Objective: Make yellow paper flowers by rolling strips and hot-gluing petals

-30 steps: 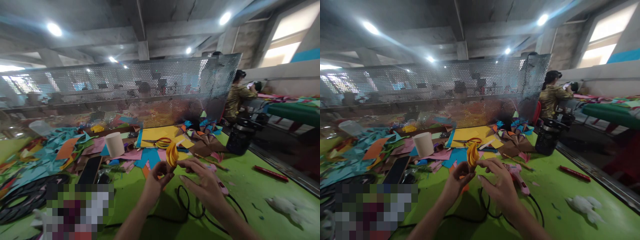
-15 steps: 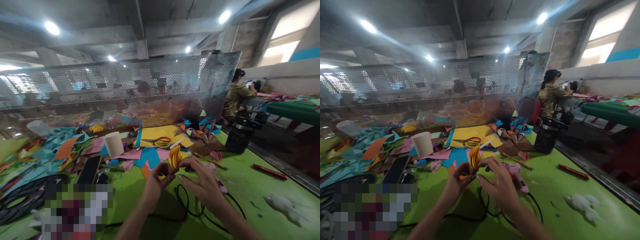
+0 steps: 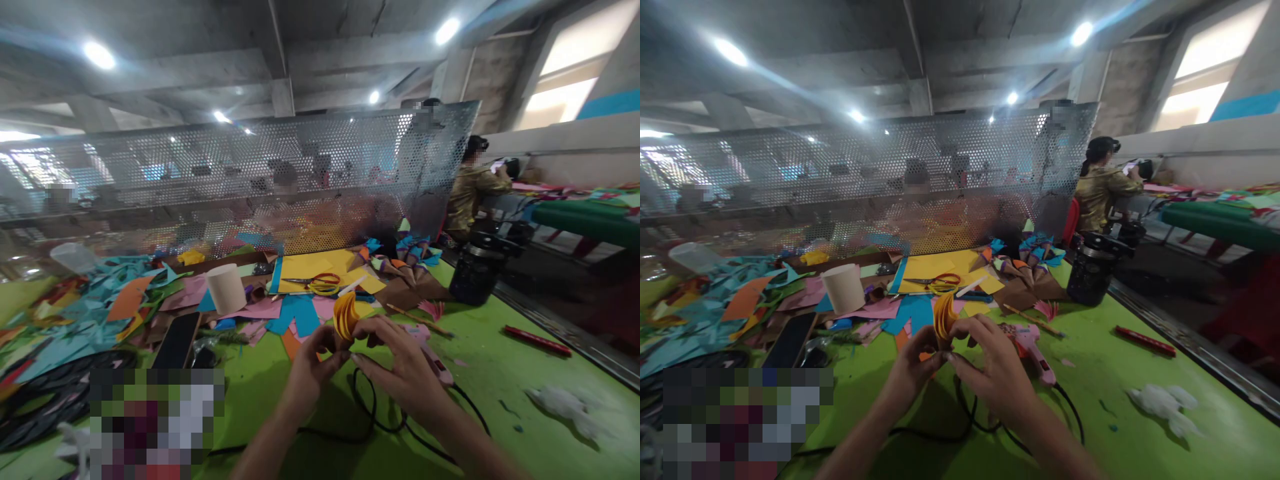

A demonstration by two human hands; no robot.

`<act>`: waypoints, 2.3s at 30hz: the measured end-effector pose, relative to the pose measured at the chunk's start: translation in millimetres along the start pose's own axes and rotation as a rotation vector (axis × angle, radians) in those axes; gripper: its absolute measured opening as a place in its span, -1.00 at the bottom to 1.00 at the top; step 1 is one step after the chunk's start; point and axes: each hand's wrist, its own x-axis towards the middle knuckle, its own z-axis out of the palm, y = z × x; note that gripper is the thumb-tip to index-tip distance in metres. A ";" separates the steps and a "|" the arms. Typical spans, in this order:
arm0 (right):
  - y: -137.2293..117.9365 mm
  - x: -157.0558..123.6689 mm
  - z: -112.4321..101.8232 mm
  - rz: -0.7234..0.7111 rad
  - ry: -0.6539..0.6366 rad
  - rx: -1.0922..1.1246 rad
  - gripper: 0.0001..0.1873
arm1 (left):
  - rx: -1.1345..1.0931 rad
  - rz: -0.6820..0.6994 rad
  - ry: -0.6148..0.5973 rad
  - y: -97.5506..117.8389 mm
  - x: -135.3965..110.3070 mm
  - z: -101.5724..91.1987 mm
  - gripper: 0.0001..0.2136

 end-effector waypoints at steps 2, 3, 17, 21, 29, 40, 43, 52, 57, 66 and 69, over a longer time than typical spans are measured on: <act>-0.9 0.5 0.0 0.018 -0.004 -0.001 -0.73 | -0.003 0.005 0.015 2.6 -0.8 0.4 -0.77; -1.0 0.8 0.2 0.019 -0.001 -0.008 -0.75 | -0.007 0.005 0.020 3.6 -1.2 0.6 -0.76; 8.2 1.5 2.9 0.015 0.002 0.013 -0.77 | -0.073 -0.013 0.017 9.6 -2.4 3.0 -0.77; 10.2 1.3 4.4 0.023 0.038 -0.052 -0.84 | -0.081 -0.026 0.025 6.5 -2.0 4.3 -0.74; 15.0 1.2 8.5 0.021 0.082 0.062 -0.83 | -0.072 -0.010 0.015 8.9 -3.3 5.2 -0.68; 15.3 1.5 7.5 0.038 0.070 -0.096 -0.82 | -0.135 -0.036 -0.004 7.4 -2.6 9.2 -0.69; 15.0 2.1 7.5 0.040 0.093 -0.077 -0.83 | -0.107 -0.046 0.011 9.9 -2.9 8.6 -0.69; 15.9 1.5 7.3 0.052 0.083 -0.102 -0.88 | -0.142 -0.059 0.016 5.0 -3.3 7.4 -0.70; 17.9 1.7 8.1 0.053 0.079 -0.086 -0.89 | -0.155 -0.052 0.006 3.1 -2.6 8.6 -0.73; 15.4 1.9 5.8 0.054 0.066 -0.094 -0.84 | -0.189 -0.074 0.007 5.3 -2.5 7.3 -0.72; 14.7 1.3 5.8 0.057 0.053 -0.156 -0.83 | -0.205 -0.071 -0.009 5.1 -2.3 6.8 -0.70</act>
